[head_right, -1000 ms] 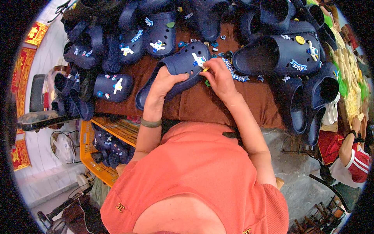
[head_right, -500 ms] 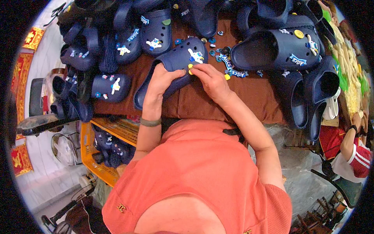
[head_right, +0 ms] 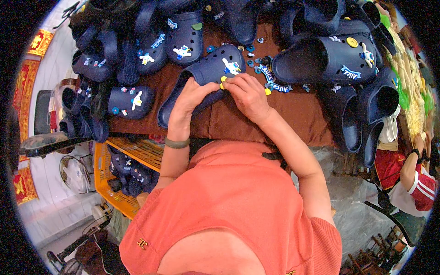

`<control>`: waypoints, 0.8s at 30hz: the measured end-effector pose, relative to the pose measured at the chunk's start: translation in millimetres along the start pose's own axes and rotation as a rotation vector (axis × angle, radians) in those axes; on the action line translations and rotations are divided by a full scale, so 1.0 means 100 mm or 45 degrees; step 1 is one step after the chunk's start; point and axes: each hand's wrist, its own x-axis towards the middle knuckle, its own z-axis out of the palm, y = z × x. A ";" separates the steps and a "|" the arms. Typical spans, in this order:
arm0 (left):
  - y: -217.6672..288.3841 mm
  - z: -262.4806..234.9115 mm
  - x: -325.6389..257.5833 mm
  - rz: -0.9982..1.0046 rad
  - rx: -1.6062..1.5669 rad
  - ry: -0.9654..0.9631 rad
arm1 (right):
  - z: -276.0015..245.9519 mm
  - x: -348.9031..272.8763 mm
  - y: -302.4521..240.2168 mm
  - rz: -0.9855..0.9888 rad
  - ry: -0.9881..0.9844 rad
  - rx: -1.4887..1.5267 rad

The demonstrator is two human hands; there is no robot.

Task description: Manually attaching decorative charms into the ventilation holes of rubber clogs.

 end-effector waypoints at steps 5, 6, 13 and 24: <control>-0.01 0.03 -0.01 0.066 0.050 0.046 | -0.04 0.02 0.00 -0.022 -0.016 0.008; 0.00 0.02 -0.02 0.062 0.092 0.041 | -0.05 0.01 0.00 -0.043 -0.023 -0.001; -0.11 0.01 0.02 0.129 -0.008 0.034 | 0.06 -0.11 0.01 -0.064 -0.007 0.164; -0.01 -0.03 -0.04 0.106 0.324 0.152 | 0.03 -0.06 -0.04 -0.125 -0.025 -0.002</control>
